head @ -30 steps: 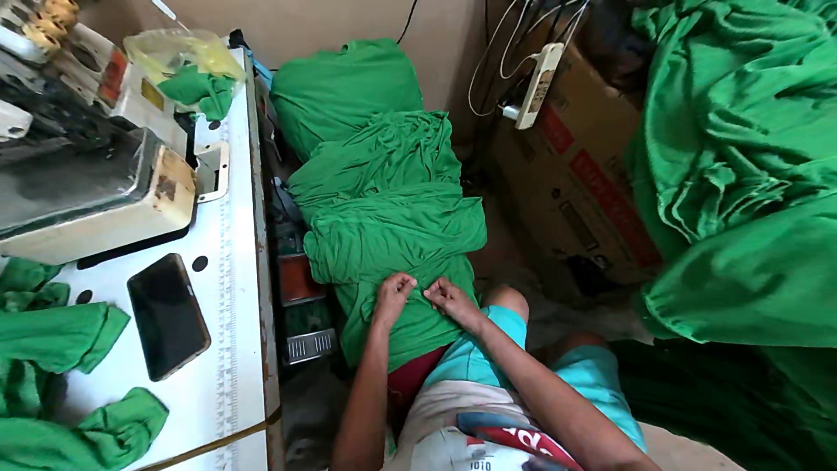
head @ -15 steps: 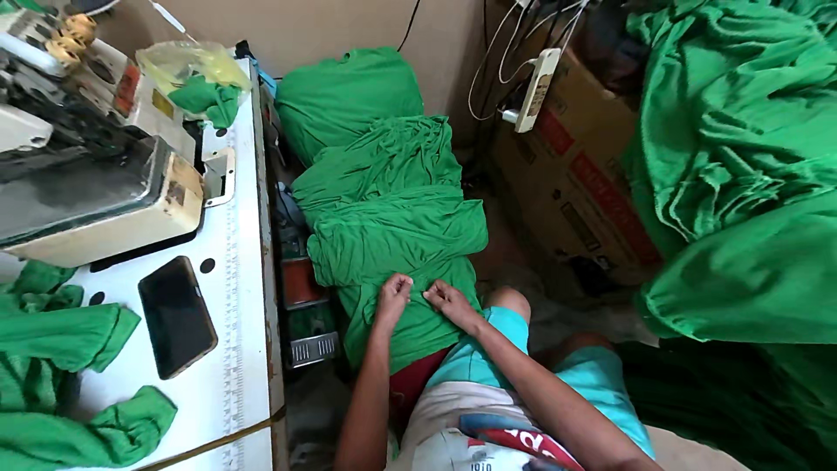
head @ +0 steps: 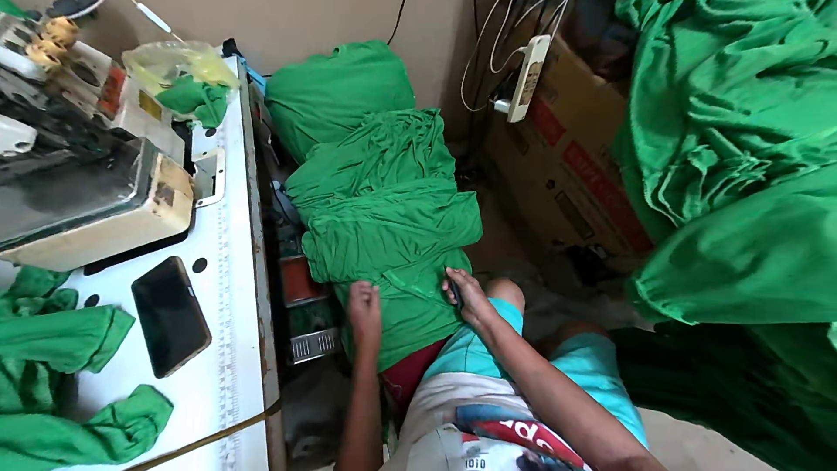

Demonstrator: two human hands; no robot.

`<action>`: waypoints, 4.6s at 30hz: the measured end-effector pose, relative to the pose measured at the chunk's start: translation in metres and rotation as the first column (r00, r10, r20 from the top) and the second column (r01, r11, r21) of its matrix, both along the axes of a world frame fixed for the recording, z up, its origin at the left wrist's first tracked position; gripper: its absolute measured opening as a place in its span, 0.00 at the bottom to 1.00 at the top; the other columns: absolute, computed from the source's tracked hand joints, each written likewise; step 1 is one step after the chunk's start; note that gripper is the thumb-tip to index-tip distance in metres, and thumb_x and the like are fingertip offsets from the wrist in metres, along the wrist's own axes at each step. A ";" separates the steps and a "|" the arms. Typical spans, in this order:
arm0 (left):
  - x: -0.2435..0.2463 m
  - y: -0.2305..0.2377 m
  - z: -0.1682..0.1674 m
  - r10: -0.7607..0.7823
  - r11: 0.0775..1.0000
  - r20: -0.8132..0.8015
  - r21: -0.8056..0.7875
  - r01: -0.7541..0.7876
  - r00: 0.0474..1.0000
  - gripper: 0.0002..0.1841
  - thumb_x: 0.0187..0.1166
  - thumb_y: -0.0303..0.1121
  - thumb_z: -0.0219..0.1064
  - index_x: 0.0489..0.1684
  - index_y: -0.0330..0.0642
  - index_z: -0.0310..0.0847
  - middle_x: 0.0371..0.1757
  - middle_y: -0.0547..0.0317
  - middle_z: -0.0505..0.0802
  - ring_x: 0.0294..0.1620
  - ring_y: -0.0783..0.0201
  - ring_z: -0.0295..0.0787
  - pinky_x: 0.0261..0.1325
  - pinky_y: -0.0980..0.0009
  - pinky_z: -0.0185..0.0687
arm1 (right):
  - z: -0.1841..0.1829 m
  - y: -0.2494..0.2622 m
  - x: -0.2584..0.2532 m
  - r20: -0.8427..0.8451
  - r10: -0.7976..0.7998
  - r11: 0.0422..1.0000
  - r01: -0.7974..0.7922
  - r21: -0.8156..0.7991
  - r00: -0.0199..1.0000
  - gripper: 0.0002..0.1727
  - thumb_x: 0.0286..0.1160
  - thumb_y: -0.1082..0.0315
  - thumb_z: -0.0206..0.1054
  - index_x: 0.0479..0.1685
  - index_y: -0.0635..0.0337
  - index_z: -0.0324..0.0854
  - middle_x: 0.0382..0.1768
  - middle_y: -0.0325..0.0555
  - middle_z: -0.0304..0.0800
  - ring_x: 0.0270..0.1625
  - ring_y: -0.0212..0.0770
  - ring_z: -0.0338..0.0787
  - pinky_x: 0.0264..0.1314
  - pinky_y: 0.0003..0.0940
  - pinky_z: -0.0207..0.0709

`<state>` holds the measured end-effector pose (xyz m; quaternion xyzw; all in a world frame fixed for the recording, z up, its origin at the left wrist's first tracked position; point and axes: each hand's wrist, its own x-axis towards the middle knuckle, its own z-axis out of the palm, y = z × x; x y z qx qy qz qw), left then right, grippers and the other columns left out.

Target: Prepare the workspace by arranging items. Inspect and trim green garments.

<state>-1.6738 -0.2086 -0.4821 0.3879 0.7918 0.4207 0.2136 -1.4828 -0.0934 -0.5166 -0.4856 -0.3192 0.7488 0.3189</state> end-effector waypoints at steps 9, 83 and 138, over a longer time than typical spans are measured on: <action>0.040 0.054 -0.018 -0.515 0.813 -0.011 -0.324 0.484 0.857 0.16 0.89 0.35 0.58 0.59 0.31 0.86 0.60 0.40 0.91 0.64 0.48 0.89 0.73 0.52 0.79 | 0.003 -0.001 0.004 0.127 0.147 0.987 -0.153 0.042 0.981 0.11 0.93 0.62 0.55 0.51 0.63 0.72 0.23 0.38 0.82 0.18 0.28 0.76 0.22 0.20 0.70; 0.042 0.065 -0.026 -0.531 0.817 -0.095 -0.319 0.479 0.842 0.17 0.86 0.37 0.63 0.63 0.34 0.83 0.64 0.40 0.86 0.62 0.49 0.87 0.70 0.58 0.82 | 0.010 0.013 0.014 0.830 0.133 0.791 -0.562 0.240 0.541 0.20 0.87 0.65 0.59 0.72 0.64 0.74 0.62 0.61 0.87 0.65 0.59 0.88 0.70 0.59 0.78; 0.050 0.080 0.019 -0.296 0.937 0.513 -0.006 0.349 0.806 0.18 0.89 0.34 0.60 0.24 0.36 0.81 0.25 0.64 0.80 0.30 0.73 0.73 0.43 0.70 0.72 | 0.034 -0.009 0.032 0.733 -0.252 0.398 -0.623 0.674 0.632 0.19 0.81 0.56 0.65 0.53 0.66 0.84 0.38 0.56 0.92 0.42 0.57 0.94 0.47 0.56 0.86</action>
